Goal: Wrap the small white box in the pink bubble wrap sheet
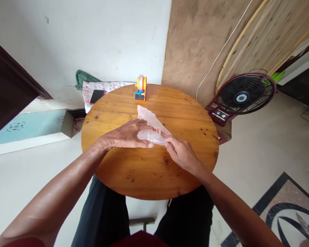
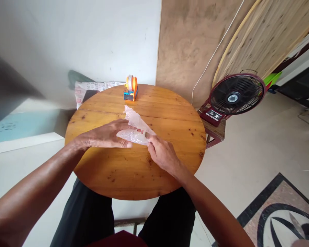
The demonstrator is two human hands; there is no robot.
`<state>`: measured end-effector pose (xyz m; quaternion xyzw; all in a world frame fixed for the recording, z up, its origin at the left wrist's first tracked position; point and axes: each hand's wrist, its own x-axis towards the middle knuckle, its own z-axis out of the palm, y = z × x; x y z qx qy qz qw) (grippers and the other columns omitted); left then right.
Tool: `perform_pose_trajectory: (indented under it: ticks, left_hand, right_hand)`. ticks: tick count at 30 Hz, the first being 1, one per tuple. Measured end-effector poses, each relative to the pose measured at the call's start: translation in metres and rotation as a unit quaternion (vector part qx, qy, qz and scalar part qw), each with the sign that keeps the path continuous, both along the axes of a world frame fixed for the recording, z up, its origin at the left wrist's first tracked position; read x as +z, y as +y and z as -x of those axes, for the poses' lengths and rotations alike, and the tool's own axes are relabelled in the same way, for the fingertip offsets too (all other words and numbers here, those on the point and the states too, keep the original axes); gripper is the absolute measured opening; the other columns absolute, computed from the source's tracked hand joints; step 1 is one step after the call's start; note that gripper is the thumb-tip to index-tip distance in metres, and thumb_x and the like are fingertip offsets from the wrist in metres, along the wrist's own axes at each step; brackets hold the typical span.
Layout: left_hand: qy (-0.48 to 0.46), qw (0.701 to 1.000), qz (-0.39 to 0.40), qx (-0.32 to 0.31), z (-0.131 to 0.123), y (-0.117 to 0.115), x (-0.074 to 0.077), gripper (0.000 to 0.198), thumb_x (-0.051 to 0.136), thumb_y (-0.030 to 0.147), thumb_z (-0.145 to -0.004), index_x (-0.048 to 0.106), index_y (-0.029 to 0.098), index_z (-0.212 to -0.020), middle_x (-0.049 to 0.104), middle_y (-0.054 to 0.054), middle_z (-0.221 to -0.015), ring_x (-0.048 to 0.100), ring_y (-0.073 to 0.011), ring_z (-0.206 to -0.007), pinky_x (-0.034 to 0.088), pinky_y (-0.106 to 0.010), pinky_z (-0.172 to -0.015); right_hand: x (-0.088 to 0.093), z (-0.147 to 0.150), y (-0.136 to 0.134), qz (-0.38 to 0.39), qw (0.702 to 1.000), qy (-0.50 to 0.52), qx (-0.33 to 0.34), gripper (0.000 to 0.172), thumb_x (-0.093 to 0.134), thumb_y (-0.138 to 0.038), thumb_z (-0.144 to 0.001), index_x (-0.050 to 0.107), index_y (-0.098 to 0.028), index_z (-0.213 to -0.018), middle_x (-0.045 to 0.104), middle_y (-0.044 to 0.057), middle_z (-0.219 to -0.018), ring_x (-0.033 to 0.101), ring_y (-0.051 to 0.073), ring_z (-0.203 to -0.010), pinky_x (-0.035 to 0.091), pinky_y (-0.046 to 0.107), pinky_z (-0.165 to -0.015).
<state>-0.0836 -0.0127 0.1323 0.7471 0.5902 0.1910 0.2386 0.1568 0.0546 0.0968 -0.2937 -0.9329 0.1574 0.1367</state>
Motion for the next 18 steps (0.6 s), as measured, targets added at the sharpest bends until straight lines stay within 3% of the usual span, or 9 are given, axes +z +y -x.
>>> perform_pose_trajectory:
  ticks: [3, 7, 10, 14, 18]
  left_hand:
    - [0.023, 0.999, -0.045, -0.009, 0.0, -0.004, -0.007, 0.057, 0.071, 0.048, -0.075, 0.06, 0.026, -0.127, 0.061, -0.006, -0.128, 0.052, -0.029, -0.12, 0.037, -0.04, -0.102]
    - [-0.041, 0.992, -0.08, 0.084, -0.001, 0.009, -0.03, 0.016, 0.062, 0.031, -0.08, 0.066, 0.018, -0.09, 0.068, -0.005, -0.094, 0.061, -0.0196, -0.087, 0.045, -0.032, -0.082]
    - [-0.157, 0.979, -0.041, 0.125, -0.001, 0.019, -0.038, 0.013, 0.061, 0.029, -0.08, 0.059, 0.017, -0.076, 0.065, -0.001, -0.08, 0.057, -0.0134, -0.071, 0.044, -0.025, -0.067]
    - [-0.254, 0.953, -0.003, 0.163, -0.003, 0.026, -0.039, 0.019, 0.064, 0.031, -0.078, 0.055, 0.017, -0.071, 0.059, 0.001, -0.07, 0.05, -0.0097, -0.061, 0.039, -0.021, -0.056]
    - [-0.307, 0.93, -0.012, 0.2, -0.007, 0.032, -0.044, 0.024, 0.067, 0.033, -0.076, 0.052, 0.016, -0.067, 0.052, 0.004, -0.061, 0.042, -0.0069, -0.053, 0.035, -0.02, -0.05]
  right_hand:
    - [0.007, 0.006, 0.012, 0.02, 0.999, 0.036, -0.002, 0.019, 0.039, -0.021, -0.096, 0.058, -0.02, -0.093, 0.066, 0.01, -0.115, 0.064, 0.021, -0.1, 0.047, 0.033, -0.086]
    - [0.01, 0.011, 0.025, 0.053, 0.997, 0.055, 0.017, 0.01, 0.052, -0.029, -0.091, 0.058, -0.022, -0.095, 0.06, 0.007, -0.128, 0.062, 0.021, -0.106, 0.046, 0.033, -0.089]
    - [0.01, 0.017, 0.034, 0.074, 0.996, 0.042, 0.034, 0.032, 0.07, -0.034, -0.077, 0.059, -0.023, -0.104, 0.057, 0.007, -0.134, 0.062, 0.023, -0.107, 0.047, 0.035, -0.088]
    - [0.007, 0.027, 0.047, 0.156, 0.984, 0.088, -0.013, 0.027, 0.066, -0.032, -0.078, 0.066, -0.022, -0.103, 0.069, 0.005, -0.114, 0.065, 0.022, -0.097, 0.049, 0.033, -0.082]
    - [0.001, 0.034, 0.057, 0.291, 0.944, 0.143, -0.055, 0.026, 0.059, -0.038, -0.082, 0.072, -0.02, -0.095, 0.072, 0.003, -0.09, 0.064, 0.019, -0.078, 0.048, 0.029, -0.069]
